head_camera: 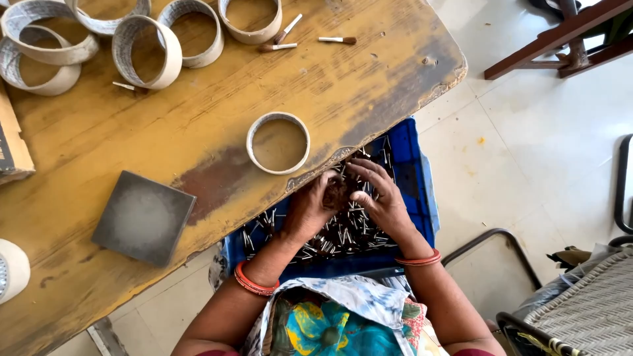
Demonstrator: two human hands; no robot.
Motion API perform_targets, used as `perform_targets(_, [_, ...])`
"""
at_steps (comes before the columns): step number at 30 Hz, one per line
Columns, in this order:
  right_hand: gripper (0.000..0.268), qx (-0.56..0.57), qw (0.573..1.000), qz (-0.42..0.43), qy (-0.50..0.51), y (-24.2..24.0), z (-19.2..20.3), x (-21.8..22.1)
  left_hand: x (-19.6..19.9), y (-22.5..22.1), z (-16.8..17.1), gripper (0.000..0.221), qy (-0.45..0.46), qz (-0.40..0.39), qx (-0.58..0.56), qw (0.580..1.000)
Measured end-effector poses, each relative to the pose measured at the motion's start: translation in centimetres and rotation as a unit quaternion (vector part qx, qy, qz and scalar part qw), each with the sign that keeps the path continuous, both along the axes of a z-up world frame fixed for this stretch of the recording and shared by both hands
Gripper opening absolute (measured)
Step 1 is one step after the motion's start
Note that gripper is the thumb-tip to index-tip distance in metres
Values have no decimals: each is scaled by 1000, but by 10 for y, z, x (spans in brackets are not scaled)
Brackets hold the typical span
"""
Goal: Assembling and finishing shaving brushes by inserting bristles and preparing components.
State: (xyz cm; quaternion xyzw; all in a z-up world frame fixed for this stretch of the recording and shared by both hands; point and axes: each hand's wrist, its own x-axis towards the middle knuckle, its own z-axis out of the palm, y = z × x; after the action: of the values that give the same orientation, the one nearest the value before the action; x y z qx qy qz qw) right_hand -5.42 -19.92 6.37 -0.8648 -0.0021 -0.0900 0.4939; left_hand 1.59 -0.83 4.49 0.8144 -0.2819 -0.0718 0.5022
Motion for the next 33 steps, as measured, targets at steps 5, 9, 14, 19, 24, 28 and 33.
perform_targets(5, [22, 147, 988, -2, -40, 1, -26, -4, -5, -4, -24, 55, 18, -98, 44, 994])
perform_targets(9, [10, 447, 884, -137, 22, -16, -42, -6, -3, -7, -57, 42, 232, -71, 30, 970])
perform_targets(14, [9, 338, 940, -47, 19, -6, -46, -2, 2, -3, -20, 39, 632, -75, -240, 733])
perform_targets(19, [11, 337, 941, -21, 31, 1, -31, 0, -3, -9, -24, 43, 468, -81, -170, 864])
perform_targets(24, [20, 298, 949, -71, 73, -1, -29, -3, -7, -6, -37, 47, 193, -102, 33, 975])
perform_targets(28, [15, 209, 968, -137, 4, 7, -19, -5, -3, -7, -37, 48, 186, -101, -44, 976])
perform_targets(33, [22, -73, 986, -36, -142, 29, 21, -8, 6, 0, -29, 37, 604, -21, -390, 694])
